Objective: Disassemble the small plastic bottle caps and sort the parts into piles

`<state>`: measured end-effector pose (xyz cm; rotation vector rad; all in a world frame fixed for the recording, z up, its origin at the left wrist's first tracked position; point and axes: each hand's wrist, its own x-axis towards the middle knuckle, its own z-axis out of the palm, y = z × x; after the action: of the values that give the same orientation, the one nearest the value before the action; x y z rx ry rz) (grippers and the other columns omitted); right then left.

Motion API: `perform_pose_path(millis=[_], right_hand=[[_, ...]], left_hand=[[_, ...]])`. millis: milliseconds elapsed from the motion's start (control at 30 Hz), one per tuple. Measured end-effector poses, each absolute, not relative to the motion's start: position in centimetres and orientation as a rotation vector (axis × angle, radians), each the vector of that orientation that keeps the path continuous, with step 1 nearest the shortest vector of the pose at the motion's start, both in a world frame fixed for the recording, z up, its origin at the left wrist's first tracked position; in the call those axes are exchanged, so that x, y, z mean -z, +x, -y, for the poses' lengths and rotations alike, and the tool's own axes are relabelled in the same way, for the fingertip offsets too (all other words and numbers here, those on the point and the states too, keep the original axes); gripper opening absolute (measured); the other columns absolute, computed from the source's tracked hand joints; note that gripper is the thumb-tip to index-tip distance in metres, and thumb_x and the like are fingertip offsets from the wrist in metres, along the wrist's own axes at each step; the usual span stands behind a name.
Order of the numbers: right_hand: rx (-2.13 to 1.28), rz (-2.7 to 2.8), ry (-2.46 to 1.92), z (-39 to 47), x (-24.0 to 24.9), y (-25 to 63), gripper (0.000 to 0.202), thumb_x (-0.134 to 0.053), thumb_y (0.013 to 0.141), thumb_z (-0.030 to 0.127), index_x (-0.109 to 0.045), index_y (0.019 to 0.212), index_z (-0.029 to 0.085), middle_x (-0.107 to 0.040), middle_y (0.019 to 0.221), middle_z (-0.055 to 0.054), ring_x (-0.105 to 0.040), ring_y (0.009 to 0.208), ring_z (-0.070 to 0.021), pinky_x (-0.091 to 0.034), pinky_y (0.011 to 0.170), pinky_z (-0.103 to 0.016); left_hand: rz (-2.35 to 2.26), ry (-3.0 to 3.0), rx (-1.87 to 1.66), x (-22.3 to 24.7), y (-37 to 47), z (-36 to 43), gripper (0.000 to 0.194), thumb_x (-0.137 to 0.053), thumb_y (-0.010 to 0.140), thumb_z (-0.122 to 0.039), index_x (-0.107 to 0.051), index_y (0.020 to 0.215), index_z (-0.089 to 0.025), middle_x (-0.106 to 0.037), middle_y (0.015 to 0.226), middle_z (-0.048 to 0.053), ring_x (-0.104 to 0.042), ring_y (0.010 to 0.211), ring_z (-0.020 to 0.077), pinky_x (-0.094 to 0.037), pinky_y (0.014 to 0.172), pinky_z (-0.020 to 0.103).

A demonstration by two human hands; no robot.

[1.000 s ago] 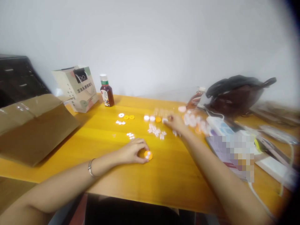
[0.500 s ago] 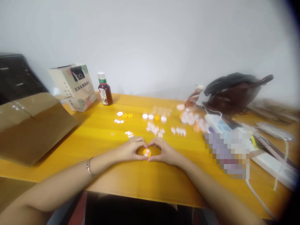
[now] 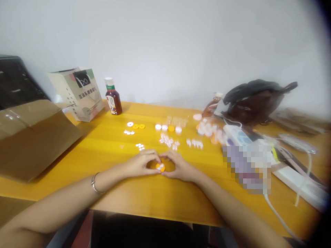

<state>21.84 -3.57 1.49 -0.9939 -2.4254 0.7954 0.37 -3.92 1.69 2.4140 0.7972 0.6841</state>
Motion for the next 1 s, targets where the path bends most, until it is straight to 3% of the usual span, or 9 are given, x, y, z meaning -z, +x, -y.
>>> perform_pose_path(millis=[133,233,500,1000], right_hand=[[-0.747,2.431,-1.029,4.0,-1.6,21.4,0.033,-0.064,0.072,0.024,-0.056,0.104,0.026,-0.052,0.100,-0.004,-0.050,0.095,-0.0196,-0.035,0.089,-0.038],[-0.756,2.433,-1.041,4.0,-1.5,21.2,0.022,-0.064,0.073,0.028,-0.058,0.094,0.024,-0.052,0.098,-0.003,-0.050,0.095,-0.0198,-0.034,0.089,-0.039],[-0.759,2.355,-1.087,3.4,-0.6,21.2,0.034,-0.070,0.066,0.047,-0.060,0.087,0.022,-0.054,0.094,-0.003,-0.052,0.090,-0.0194,-0.036,0.083,-0.036],[-0.696,2.363,-1.019,3.4,0.2,20.5,0.031,-0.071,0.066,0.045,-0.060,0.083,0.021,-0.057,0.085,-0.002,-0.053,0.084,-0.0182,-0.037,0.075,-0.031]], left_hand=[[-0.821,2.464,-0.639,-1.7,0.5,4.2,0.015,-0.058,0.081,-0.030,-0.060,0.090,-0.018,-0.057,0.087,0.003,-0.053,0.082,0.0151,-0.041,0.075,0.029],[-0.828,2.475,-0.639,-1.5,0.5,4.1,0.017,-0.057,0.082,-0.032,-0.061,0.092,-0.019,-0.058,0.088,0.004,-0.054,0.083,0.0154,-0.041,0.077,0.029],[-0.783,2.499,-0.642,-1.5,0.4,3.9,0.019,-0.054,0.084,-0.033,-0.066,0.093,-0.021,-0.061,0.089,0.004,-0.055,0.082,0.0152,-0.040,0.077,0.030],[-1.123,2.314,-0.538,-1.5,1.2,4.1,0.020,-0.058,0.080,-0.035,-0.064,0.078,-0.016,-0.062,0.074,0.001,-0.055,0.066,0.0124,-0.041,0.063,0.023]])
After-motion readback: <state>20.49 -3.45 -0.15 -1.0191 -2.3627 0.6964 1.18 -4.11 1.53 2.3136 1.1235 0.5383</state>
